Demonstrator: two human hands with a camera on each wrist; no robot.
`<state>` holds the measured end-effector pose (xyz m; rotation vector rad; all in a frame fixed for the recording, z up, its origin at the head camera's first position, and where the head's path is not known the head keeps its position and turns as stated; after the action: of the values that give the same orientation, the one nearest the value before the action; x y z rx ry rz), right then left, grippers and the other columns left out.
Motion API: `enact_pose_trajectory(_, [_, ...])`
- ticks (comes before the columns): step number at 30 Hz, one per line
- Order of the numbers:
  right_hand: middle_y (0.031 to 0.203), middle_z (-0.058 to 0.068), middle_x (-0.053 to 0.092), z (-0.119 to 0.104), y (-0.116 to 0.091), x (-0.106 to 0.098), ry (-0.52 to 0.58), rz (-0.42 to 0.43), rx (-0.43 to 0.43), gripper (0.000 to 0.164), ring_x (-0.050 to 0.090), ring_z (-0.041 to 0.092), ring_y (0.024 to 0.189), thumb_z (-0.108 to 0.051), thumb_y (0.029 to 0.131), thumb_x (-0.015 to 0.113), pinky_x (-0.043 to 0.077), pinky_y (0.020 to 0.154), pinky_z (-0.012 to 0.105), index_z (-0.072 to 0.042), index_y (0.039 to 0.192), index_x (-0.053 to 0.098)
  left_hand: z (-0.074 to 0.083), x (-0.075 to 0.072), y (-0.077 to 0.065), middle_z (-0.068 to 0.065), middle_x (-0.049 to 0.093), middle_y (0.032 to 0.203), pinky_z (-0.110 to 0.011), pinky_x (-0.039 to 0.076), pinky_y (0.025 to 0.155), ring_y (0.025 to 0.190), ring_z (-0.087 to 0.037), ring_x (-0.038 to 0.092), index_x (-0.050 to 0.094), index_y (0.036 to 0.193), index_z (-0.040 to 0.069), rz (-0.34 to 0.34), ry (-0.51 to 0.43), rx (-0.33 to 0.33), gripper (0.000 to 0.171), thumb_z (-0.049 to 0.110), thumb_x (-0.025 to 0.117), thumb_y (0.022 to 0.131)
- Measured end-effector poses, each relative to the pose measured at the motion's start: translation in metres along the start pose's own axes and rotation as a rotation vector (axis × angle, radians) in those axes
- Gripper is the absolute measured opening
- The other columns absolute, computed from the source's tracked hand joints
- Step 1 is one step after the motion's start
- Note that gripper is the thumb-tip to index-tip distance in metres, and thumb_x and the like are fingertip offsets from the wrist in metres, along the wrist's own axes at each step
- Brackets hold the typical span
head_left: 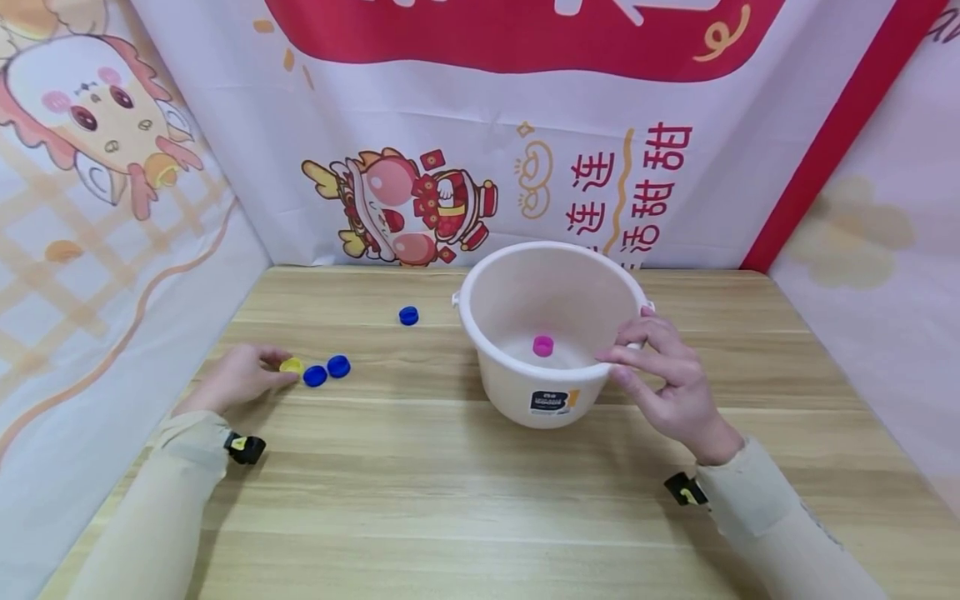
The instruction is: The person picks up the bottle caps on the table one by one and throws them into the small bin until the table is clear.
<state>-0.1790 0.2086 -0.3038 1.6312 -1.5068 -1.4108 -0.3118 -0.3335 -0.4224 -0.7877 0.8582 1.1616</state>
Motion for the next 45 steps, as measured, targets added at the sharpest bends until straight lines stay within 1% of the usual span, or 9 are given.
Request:
enact_pose_trajectory(4, [0.091, 0.021, 0.061, 0.0, 0.001, 0.001, 0.003, 0.001, -0.003, 0.032, 0.053, 0.031, 0.099, -0.027, 0.098, 0.064, 0.024, 0.112, 0.06, 0.002, 0.09, 0.076, 0.004, -0.003, 0.005, -0.018, 0.071, 0.099, -0.053, 0.05, 0.083, 0.09, -0.033, 0.065, 0.072, 0.107, -0.003, 0.015, 0.055, 0.012, 0.038, 0.028, 0.078, 0.087])
enact_pose_trajectory(7, [0.092, 0.021, 0.061, -0.001, 0.001, 0.0, 0.007, 0.007, 0.003, 0.033, 0.053, 0.03, 0.099, -0.027, 0.098, 0.065, 0.023, 0.113, 0.06, 0.002, 0.09, 0.076, 0.014, -0.005, 0.008, -0.004, 0.066, 0.076, -0.043, 0.048, 0.068, 0.07, -0.023, 0.058, 0.071, 0.082, 0.003, -0.004, 0.115, 0.033, 0.024, 0.026, 0.079, 0.084])
enact_pose_trajectory(11, [0.092, 0.02, 0.061, -0.002, -0.001, -0.002, 0.0, 0.011, 0.015, 0.033, 0.053, 0.03, 0.1, -0.028, 0.097, 0.065, 0.023, 0.113, 0.06, 0.002, 0.09, 0.076, 0.028, -0.005, 0.01, 0.004, 0.046, 0.058, -0.034, 0.036, 0.055, 0.055, -0.016, 0.042, 0.055, 0.063, 0.011, -0.041, 0.163, 0.046, 0.033, 0.023, 0.08, 0.082])
enact_pose_trajectory(14, [0.091, 0.02, 0.061, -0.003, -0.001, -0.002, -0.003, 0.013, 0.013, 0.033, 0.053, 0.031, 0.1, -0.028, 0.097, 0.065, 0.023, 0.113, 0.061, 0.002, 0.09, 0.076, 0.031, -0.005, 0.012, 0.005, 0.035, 0.055, -0.032, 0.031, 0.053, 0.053, -0.015, 0.035, 0.047, 0.059, 0.012, -0.049, 0.181, 0.054, 0.041, 0.021, 0.081, 0.081])
enact_pose_trajectory(20, [0.091, 0.02, 0.061, -0.004, -0.002, -0.002, -0.008, 0.019, 0.006, 0.034, 0.053, 0.03, 0.1, -0.029, 0.097, 0.066, 0.024, 0.113, 0.059, 0.003, 0.09, 0.076, 0.039, -0.006, 0.016, 0.007, 0.027, 0.052, -0.029, 0.026, 0.05, 0.05, -0.011, 0.027, 0.038, 0.053, 0.017, -0.044, 0.225, 0.079, 0.051, 0.02, 0.083, 0.078])
enact_pose_trajectory(24, [0.093, 0.019, 0.063, -0.004, -0.005, -0.003, -0.012, 0.033, -0.002, 0.035, 0.053, 0.031, 0.1, -0.029, 0.097, 0.066, 0.026, 0.114, 0.054, 0.004, 0.089, 0.075, 0.043, -0.005, 0.022, 0.008, 0.025, 0.05, -0.025, 0.023, 0.045, 0.046, -0.009, 0.022, 0.036, 0.051, 0.019, -0.084, 0.241, 0.052, 0.055, 0.019, 0.084, 0.077])
enact_pose_trajectory(29, [0.092, 0.02, 0.062, -0.002, -0.006, -0.003, -0.018, 0.051, -0.017, 0.035, 0.054, 0.031, 0.099, -0.029, 0.097, 0.066, 0.026, 0.114, 0.054, 0.004, 0.088, 0.076, 0.049, -0.005, 0.029, 0.005, 0.034, 0.053, -0.027, 0.03, 0.047, 0.048, -0.012, 0.03, 0.045, 0.056, 0.014, -0.134, 0.301, 0.007, 0.044, 0.018, 0.084, 0.078])
enact_pose_trajectory(36, [0.091, 0.021, 0.062, -0.002, -0.007, -0.004, -0.017, 0.06, -0.019, 0.036, 0.053, 0.03, 0.1, -0.03, 0.097, 0.066, 0.026, 0.114, 0.054, 0.004, 0.087, 0.076, 0.057, -0.007, 0.036, -0.005, 0.058, 0.072, -0.036, 0.046, 0.062, 0.064, -0.02, 0.051, 0.061, 0.081, 0.003, -0.15, 0.33, 0.016, 0.027, 0.016, 0.084, 0.076])
enact_pose_trajectory(45, [0.091, 0.021, 0.062, -0.002, -0.002, 0.002, -0.002, 0.037, -0.009, 0.036, 0.053, 0.03, 0.101, -0.03, 0.097, 0.066, 0.025, 0.114, 0.054, 0.004, 0.089, 0.076, 0.049, -0.011, 0.034, -0.001, 0.051, 0.065, -0.031, 0.04, 0.057, 0.058, -0.017, 0.044, 0.058, 0.072, 0.006, -0.155, 0.336, 0.036, 0.028, 0.015, 0.084, 0.075])
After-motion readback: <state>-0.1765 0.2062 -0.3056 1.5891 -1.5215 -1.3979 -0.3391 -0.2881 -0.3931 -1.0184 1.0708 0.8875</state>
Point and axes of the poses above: each hand's wrist, its own y-axis towards the middle knuckle, its own x-axis out of the palm, z = x × y, the point moved 5 cm from there along y, towards the middle knuckle
